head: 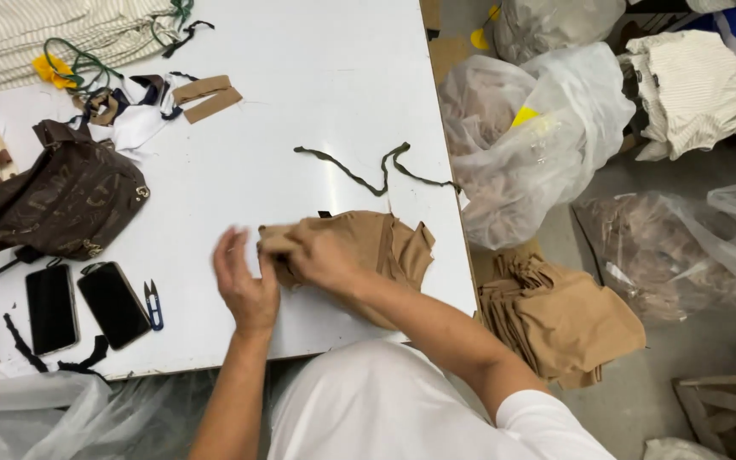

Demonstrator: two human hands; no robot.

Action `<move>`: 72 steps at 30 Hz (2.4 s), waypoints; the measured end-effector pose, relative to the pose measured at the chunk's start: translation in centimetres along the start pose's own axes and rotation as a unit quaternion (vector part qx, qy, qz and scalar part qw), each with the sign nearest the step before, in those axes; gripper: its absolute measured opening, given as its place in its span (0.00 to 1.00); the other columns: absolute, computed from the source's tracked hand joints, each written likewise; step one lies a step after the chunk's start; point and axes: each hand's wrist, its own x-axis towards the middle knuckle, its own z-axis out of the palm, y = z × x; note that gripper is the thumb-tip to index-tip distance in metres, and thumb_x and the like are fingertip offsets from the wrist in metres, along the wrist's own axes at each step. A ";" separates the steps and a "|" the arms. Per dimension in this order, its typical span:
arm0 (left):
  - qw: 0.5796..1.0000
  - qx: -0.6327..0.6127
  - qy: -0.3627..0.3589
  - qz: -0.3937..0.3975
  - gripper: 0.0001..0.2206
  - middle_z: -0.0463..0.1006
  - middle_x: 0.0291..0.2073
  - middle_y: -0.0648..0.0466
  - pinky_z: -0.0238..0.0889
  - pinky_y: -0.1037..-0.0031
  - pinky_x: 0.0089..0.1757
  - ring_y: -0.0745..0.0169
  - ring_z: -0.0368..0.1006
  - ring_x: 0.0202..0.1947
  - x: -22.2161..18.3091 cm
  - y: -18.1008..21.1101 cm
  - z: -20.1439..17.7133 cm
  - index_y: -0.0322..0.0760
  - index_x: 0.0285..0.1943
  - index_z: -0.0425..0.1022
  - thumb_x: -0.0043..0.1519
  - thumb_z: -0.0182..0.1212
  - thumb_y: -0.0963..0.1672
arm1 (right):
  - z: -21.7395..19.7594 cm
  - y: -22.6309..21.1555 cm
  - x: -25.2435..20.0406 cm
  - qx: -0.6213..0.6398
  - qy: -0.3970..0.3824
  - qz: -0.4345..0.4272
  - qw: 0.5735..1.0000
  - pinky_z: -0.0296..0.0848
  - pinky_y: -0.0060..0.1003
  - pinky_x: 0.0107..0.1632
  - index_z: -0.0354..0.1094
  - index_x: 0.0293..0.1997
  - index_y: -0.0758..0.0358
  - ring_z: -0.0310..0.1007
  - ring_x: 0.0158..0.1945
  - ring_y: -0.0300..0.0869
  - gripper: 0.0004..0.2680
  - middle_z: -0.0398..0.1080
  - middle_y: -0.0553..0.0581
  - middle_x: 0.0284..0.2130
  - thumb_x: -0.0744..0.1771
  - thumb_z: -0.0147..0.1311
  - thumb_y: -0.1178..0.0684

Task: Folding tan-colored t-shirts on a white work table and stacking them for packaging.

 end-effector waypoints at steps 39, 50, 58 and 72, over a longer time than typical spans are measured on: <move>0.962 0.199 -0.034 0.183 0.07 0.75 0.37 0.58 0.67 0.71 0.39 0.59 0.73 0.43 -1.0 -2.2 -8.4 0.44 0.46 0.78 0.72 0.53 0.42 | -8.6 11.9 -12.2 0.648 0.388 0.207 0.622 0.88 0.46 0.49 0.66 0.53 0.59 0.84 0.44 0.47 0.13 0.77 0.58 0.45 0.67 0.50 0.44; 0.909 0.142 -0.287 -0.266 0.20 0.61 0.68 0.31 0.58 0.36 0.57 0.27 0.57 0.68 -11.4 -8.7 -2.4 0.25 0.68 0.70 0.73 0.57 0.46 | 2.2 18.4 -15.1 0.011 0.282 0.131 0.950 0.62 0.65 0.65 0.58 0.69 0.65 0.60 0.66 0.69 0.19 0.59 0.71 0.61 0.71 0.61 0.55; 0.922 0.189 -0.255 -0.224 0.21 0.59 0.70 0.31 0.40 0.27 0.61 0.28 0.52 0.71 -15.6 -11.8 -0.8 0.29 0.71 0.69 0.72 0.62 0.46 | 4.9 29.0 -14.1 0.008 0.281 0.319 0.905 0.70 0.46 0.44 0.70 0.40 0.55 0.72 0.39 0.48 0.06 0.70 0.53 0.32 0.71 0.51 0.48; 0.808 0.206 -0.412 -0.367 0.40 0.23 0.78 0.38 0.20 0.24 0.65 0.31 0.16 0.77 -11.4 -12.3 0.2 0.48 0.86 0.34 0.72 0.47 0.62 | 2.8 23.3 -8.7 -0.044 0.243 0.108 0.963 0.70 0.51 0.48 0.68 0.41 0.68 0.68 0.45 0.58 0.03 0.69 0.66 0.42 0.69 0.49 0.62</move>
